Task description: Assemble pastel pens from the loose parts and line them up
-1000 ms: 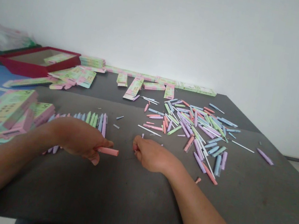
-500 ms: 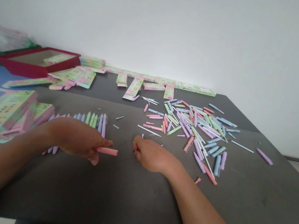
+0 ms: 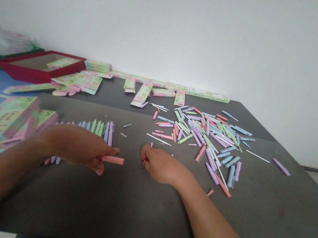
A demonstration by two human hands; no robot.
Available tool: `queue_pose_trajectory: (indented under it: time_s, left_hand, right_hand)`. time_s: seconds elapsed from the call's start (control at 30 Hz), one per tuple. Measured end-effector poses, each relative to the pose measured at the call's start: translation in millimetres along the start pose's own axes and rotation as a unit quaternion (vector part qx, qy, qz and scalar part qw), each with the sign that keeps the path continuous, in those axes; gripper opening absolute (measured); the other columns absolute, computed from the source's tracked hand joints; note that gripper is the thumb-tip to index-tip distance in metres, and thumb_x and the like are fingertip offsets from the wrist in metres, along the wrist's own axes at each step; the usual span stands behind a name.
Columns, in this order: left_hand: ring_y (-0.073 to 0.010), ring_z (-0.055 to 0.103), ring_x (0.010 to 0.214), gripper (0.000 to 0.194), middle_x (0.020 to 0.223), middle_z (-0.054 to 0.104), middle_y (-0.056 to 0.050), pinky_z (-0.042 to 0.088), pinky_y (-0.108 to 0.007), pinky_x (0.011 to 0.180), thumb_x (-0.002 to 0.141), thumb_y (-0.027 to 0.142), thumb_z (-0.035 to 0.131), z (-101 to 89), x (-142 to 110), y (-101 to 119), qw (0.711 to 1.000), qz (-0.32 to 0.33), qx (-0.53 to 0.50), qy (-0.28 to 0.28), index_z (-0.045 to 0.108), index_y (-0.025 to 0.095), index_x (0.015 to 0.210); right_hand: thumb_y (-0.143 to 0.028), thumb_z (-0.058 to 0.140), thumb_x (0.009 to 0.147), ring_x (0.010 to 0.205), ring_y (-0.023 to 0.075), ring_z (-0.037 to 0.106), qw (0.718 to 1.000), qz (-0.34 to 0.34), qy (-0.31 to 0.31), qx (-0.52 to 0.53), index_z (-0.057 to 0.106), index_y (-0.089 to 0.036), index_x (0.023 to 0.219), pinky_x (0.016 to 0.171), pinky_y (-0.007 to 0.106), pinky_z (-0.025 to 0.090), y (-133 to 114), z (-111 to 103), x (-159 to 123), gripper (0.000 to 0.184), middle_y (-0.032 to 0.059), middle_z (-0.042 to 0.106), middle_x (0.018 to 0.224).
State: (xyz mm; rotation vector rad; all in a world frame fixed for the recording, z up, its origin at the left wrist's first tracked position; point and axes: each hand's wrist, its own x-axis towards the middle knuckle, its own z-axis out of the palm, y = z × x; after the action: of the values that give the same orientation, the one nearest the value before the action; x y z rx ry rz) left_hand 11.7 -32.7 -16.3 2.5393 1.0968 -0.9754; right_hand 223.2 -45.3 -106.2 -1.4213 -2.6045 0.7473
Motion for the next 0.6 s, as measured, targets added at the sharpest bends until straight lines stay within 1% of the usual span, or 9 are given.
queue_pose_trajectory:
  time_s: [0.13, 0.33, 0.47, 0.6]
  left_hand:
    - [-0.0244, 0.064, 0.071, 0.048, 0.087, 0.071, -0.012, 0.041, -0.028, 0.055, 0.079, 0.042, 0.057, -0.3, -0.5, 1.4, 1.0, 0.005, -0.005, 0.0, 0.056, 0.019, 0.122]
    - [-0.0273, 0.065, 0.075, 0.052, 0.092, 0.071, -0.013, 0.042, -0.03, 0.054, 0.08, 0.043, 0.057, 0.5, 0.3, 1.5, 1.0, 0.015, 0.0, -0.004, 0.053, 0.019, 0.126]
    - [-0.0267, 0.065, 0.077, 0.051, 0.093, 0.071, -0.012, 0.045, -0.031, 0.059, 0.08, 0.043, 0.057, -0.5, 0.5, 2.9, 1.0, 0.003, 0.0, -0.019, 0.053, 0.021, 0.126]
    - [-0.0271, 0.065, 0.079, 0.052, 0.095, 0.071, -0.012, 0.046, -0.032, 0.061, 0.08, 0.043, 0.056, -1.4, -0.7, 4.6, 1.0, 0.002, 0.0, -0.021, 0.052, 0.021, 0.127]
  right_hand:
    - [-0.02, 0.047, 0.081, 0.065, 0.0116, 0.046, 1.0, -0.007, 0.002, -0.002, 0.047, -0.02, 0.09, 0.055, 0.022, 0.025, 0.4, 0.1, 0.1, 0.009, 0.0006, 0.056, 0.077]
    - [-0.021, 0.049, 0.079, 0.063, 0.0111, 0.046, 1.0, -0.013, -0.009, 0.011, 0.047, -0.02, 0.089, 0.053, 0.022, 0.024, -0.3, 0.6, 1.0, 0.01, 0.0, 0.056, 0.075]
    - [-0.021, 0.05, 0.079, 0.065, 0.0113, 0.046, 1.0, -0.017, -0.011, 0.016, 0.048, -0.02, 0.09, 0.053, 0.021, 0.024, 1.2, 1.9, 3.0, 0.011, 0.0005, 0.056, 0.077]
    - [-0.021, 0.052, 0.08, 0.066, 0.0116, 0.047, 1.0, -0.014, -0.013, 0.014, 0.049, -0.02, 0.092, 0.054, 0.021, 0.025, 1.4, 2.9, 4.5, 0.013, 0.0005, 0.056, 0.077]
